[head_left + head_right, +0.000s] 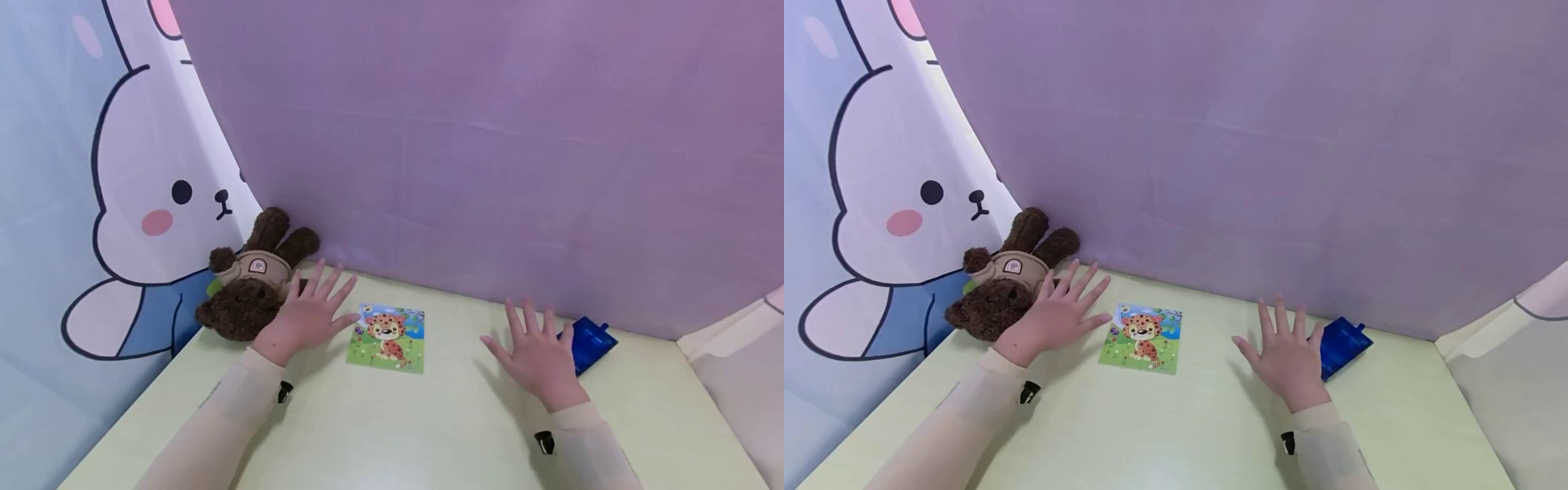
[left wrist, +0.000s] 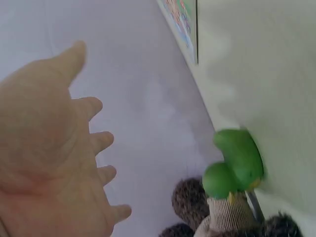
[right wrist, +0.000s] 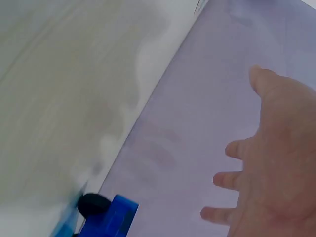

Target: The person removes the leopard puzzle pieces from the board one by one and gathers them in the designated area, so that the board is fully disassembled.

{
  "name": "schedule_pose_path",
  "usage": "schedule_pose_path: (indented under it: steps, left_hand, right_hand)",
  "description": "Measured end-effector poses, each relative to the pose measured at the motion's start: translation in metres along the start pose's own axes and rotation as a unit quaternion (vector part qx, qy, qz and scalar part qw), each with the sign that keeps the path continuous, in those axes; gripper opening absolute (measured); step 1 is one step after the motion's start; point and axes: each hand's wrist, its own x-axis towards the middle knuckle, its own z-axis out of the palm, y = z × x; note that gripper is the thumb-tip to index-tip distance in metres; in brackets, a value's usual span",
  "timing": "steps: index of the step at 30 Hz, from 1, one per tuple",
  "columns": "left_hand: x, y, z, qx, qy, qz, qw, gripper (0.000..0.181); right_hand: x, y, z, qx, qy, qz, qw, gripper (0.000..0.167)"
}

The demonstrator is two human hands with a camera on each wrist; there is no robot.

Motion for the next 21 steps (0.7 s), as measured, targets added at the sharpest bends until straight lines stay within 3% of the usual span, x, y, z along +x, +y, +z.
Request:
schedule_pose_path:
  steps: [4,10,16,21]
  left_hand:
    - [0.000,0.013,0.006,0.002,-0.009,0.043,0.9990,0.074]
    - [-0.002,0.037,0.017,0.005,-0.038,0.113,0.9929,0.062]
    - [-0.007,0.060,0.028,0.004,-0.063,0.136,0.9887,0.048]
    - [-0.007,0.070,0.031,0.021,-0.058,0.152,0.9865,0.045]
  right_hand:
    - [0.010,-0.013,0.003,0.014,0.026,-0.029,0.9991,0.088]
    - [0.037,-0.051,0.000,0.120,0.009,-0.077,0.9897,0.069]
    - [0.064,-0.091,0.008,0.224,-0.040,-0.096,0.9689,0.053]
    - [0.085,-0.119,0.022,0.317,-0.090,-0.100,0.9389,0.045]
